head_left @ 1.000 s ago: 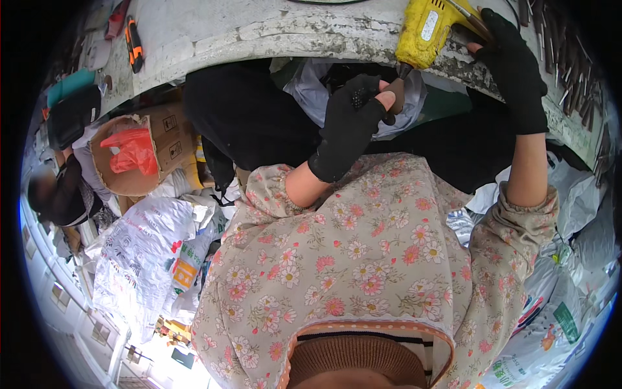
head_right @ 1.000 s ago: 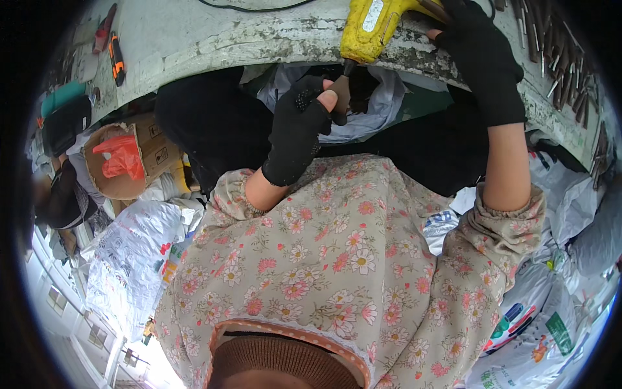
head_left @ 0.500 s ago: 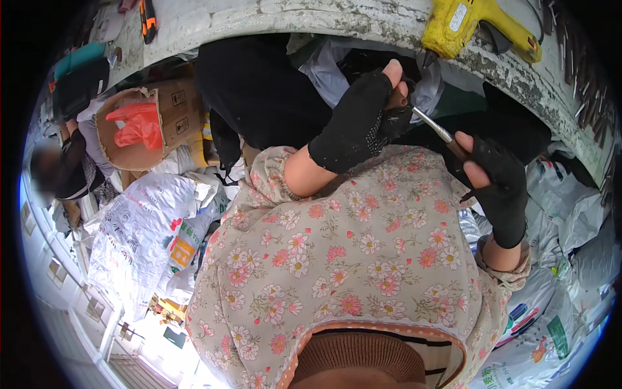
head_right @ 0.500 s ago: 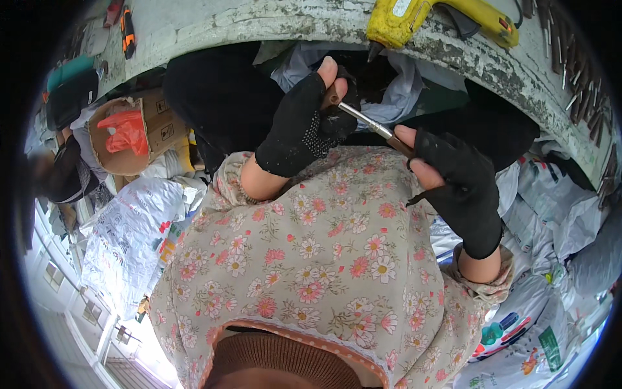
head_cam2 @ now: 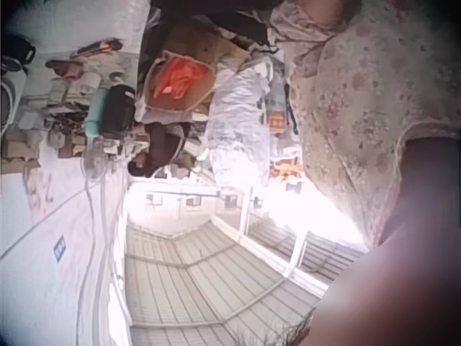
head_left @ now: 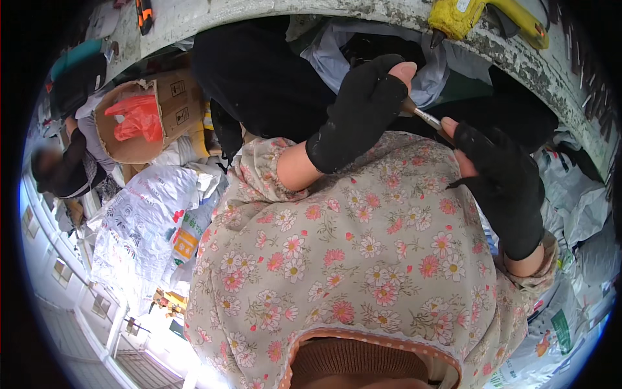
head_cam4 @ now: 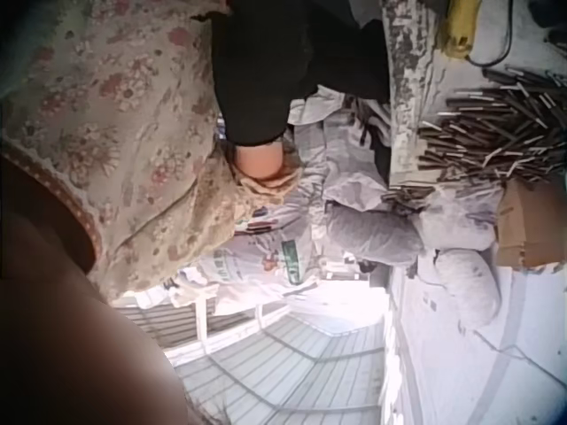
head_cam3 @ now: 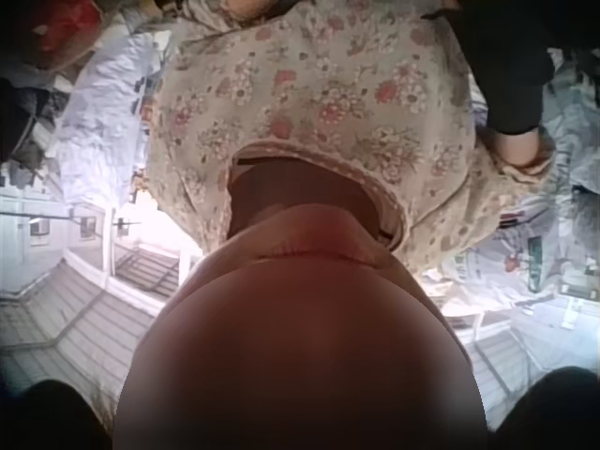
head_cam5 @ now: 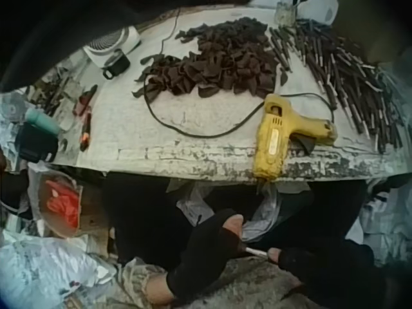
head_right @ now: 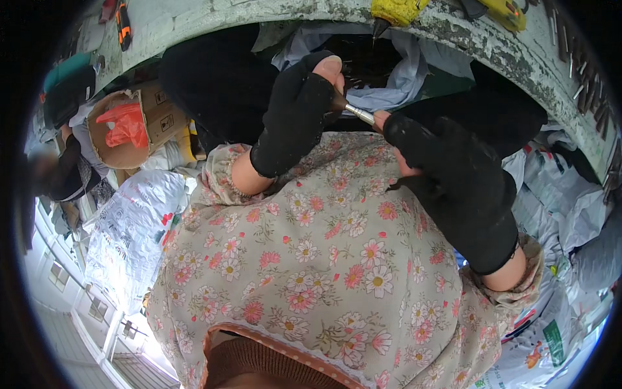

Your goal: Assembling small plastic components by applying glue from a hot glue gun.

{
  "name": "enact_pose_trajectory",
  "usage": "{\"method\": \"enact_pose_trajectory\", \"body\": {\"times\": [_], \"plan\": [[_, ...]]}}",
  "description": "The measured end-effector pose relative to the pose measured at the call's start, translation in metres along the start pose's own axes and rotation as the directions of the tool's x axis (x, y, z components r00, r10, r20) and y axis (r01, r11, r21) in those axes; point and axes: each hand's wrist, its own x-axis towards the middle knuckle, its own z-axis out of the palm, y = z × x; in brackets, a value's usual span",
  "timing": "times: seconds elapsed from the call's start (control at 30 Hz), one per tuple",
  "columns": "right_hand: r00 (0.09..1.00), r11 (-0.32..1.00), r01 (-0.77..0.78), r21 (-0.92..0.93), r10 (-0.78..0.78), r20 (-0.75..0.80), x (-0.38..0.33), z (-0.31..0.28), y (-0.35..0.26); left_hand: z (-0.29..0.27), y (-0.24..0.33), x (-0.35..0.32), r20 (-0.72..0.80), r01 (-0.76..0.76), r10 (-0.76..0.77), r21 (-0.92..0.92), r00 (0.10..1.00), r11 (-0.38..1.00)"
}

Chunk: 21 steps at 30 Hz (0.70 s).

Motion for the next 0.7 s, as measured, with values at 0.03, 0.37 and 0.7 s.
{"method": "enact_pose_trajectory", "body": {"times": [0.03,0.37,0.7], "plan": [[1.0,1.0,-0.016,0.025,0.015,0.015,0.003,0.003,0.001,-0.002,-0.004,0.0,0.001,-0.004,0.004,-0.002,1.0,1.0],[0.999,0.912,0.019,0.41,-0.006,-0.033,0.025,0.087,0.052,-0.05,-0.036,0.01,0.347,-0.65,0.614,0.66,0.709,0.378],[0.98,0.972,0.106,-0.211,-0.065,0.19,0.169,0.255,0.167,-0.038,-0.022,0.032,0.129,-0.53,0.569,0.571,0.812,0.627]]}}
